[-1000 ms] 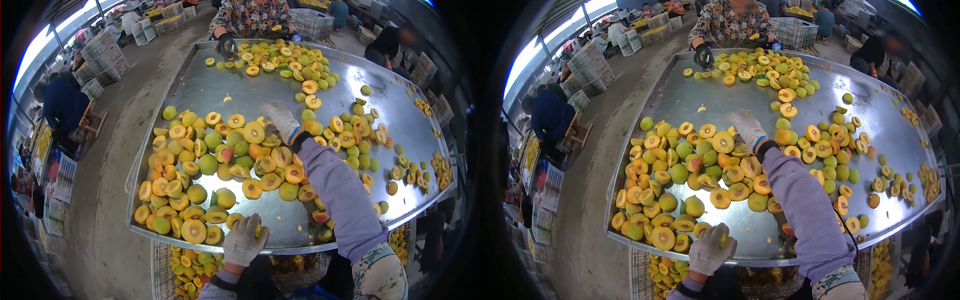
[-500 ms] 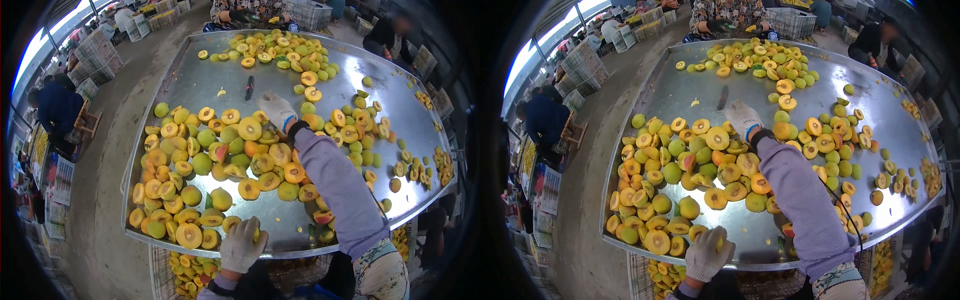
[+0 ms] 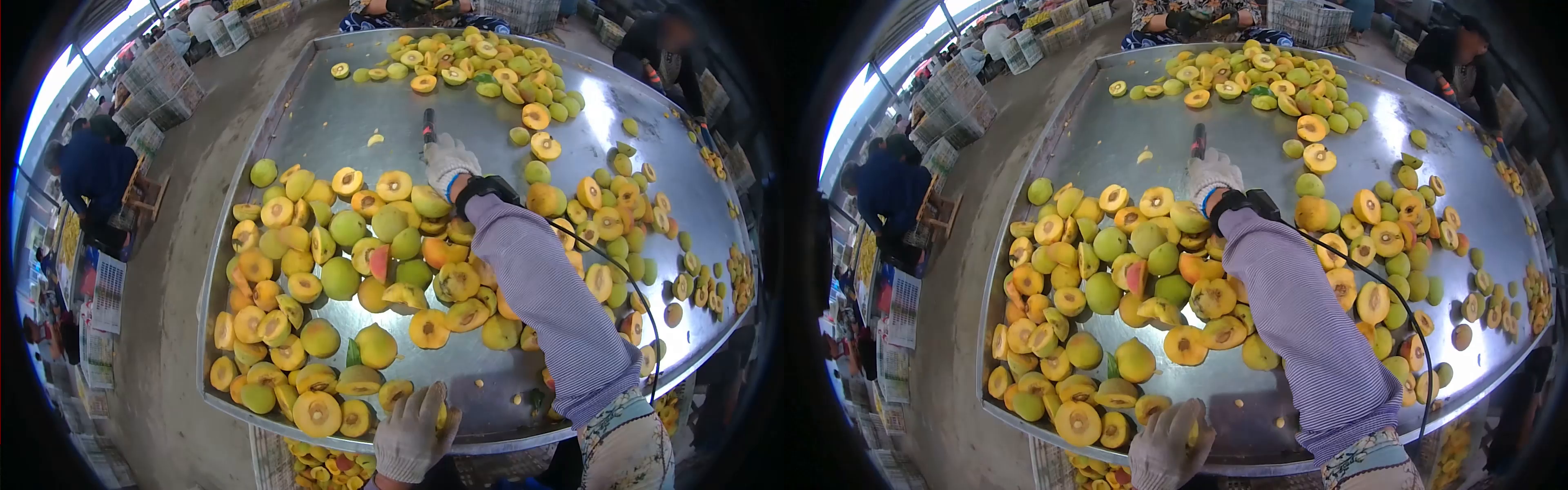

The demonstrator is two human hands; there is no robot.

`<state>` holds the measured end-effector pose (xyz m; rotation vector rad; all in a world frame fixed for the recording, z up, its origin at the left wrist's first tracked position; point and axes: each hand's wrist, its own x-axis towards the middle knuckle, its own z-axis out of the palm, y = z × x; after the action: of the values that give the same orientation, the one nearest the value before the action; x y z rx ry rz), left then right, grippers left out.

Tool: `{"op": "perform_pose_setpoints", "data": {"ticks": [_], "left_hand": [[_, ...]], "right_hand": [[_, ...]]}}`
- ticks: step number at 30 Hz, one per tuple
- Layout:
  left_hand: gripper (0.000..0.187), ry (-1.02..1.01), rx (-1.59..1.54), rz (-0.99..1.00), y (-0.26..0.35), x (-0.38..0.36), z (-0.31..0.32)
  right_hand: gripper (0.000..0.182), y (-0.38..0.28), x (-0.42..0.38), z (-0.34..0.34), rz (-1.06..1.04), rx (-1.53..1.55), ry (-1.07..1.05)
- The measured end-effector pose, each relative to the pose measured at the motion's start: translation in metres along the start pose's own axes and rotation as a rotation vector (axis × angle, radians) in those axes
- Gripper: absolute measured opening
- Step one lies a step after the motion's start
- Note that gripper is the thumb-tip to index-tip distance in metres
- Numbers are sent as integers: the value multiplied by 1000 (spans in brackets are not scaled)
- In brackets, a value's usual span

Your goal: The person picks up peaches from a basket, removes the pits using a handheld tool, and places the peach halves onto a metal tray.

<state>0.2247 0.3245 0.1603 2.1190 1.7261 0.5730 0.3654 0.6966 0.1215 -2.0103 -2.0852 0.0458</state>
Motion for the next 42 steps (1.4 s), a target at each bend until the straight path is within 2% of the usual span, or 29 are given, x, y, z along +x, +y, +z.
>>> {"op": "perform_pose_setpoints", "data": {"ticks": [3, 5, 6, 8, 9, 11, 12, 13, 15, 17, 18, 21, 22, 23, 24, 25, 26, 27, 28, 29, 30, 31, 33, 34, 35, 37, 39, 41, 42], "left_hand": [[42, 17, 18, 8, -1, -5, 5], [41, 37, 17, 15, -3, -4, 12], [41, 31, 9, 16, -5, -4, 13], [41, 6, -37, 4, -3, -5, 9], [41, 10, -42, 6, -1, -4, 5], [41, -41, -53, 0, 4, -4, 0], [34, 58, -102, 9, 7, -3, -1], [36, 90, -127, 42, 8, -3, -3], [51, 99, -132, 102, 6, -4, -6], [63, 228, -127, 138, 2, -10, 2], [72, 244, -54, 138, 2, -13, 2], [79, 393, -92, 204, 4, -17, 2], [76, 459, -112, 246, 13, -21, -3], [76, 450, -118, 257, 24, -26, -9], [77, 326, -138, 321, 33, -34, -15], [79, 202, -155, 381, 41, -42, -21], [65, -43, -236, 354, 48, -46, -26], [65, -57, -235, 356, 58, -54, -26], [58, -57, -420, 152, 73, -60, -24], [52, -56, -597, -56, 87, -65, -23], [55, -51, -623, -102, 102, -69, -28], [55, -61, -620, -100, 110, -75, -23], [62, -79, -501, 12, 120, -83, -16], [68, -191, -537, 23, 120, -83, -18], [68, -187, -529, 15, 119, -80, -21], [70, -311, -404, 314, 117, -69, -26], [69, -319, -297, 323, 130, -62, -17], [66, -320, -91, 359, 143, -52, -7], [62, -265, -157, 432, 147, -49, -11]], "right_hand": [[30, 4, -3, -4, -26, 82, 30], [28, 10, -3, -16, 59, 335, 17], [28, 14, -10, -29, 59, 329, 21], [24, 24, -27, -60, 147, 785, -17], [24, 31, -34, -69, 145, 779, -14], [20, 46, -53, -88, 306, 1436, -162], [16, 46, -81, -119, 300, 1516, -203], [16, 53, -104, -132, 306, 1506, -203], [18, 70, -154, -155, 113, 1719, -424], [20, 70, -214, -181, 149, 1618, -487], [23, 66, -249, -199, 141, 1679, -502], [26, 72, -321, -213, 295, 1522, -745], [25, 73, -340, -216, 282, 1526, -790], [24, 74, -358, -218, 270, 1530, -830], [23, 67, -374, -227, 379, 1617, -814], [25, 71, -386, -223, 381, 1674, -839], [29, 67, -399, -226, 434, 1815, -783], [34, 59, -409, -228, 480, 1954, -718], [34, 50, -419, -226, 489, 1963, -709], [38, 41, -427, -221, 432, 1701, -498], [42, 37, -435, -216, 372, 1429, -299], [46, 40, -446, -200, 315, 1278, -371], [41, 41, -460, -199, 317, 1304, -454], [38, 43, -466, -207, 261, 1182, -388], [38, 48, -469, -205, 255, 1189, -395], [35, 58, -474, -199, 490, 1455, -264], [35, 58, -475, -196, 547, 1506, -288], [35, 50, -472, -192, 576, 1631, -21], [35, 57, -467, -197, 571, 1767, -74]]}}
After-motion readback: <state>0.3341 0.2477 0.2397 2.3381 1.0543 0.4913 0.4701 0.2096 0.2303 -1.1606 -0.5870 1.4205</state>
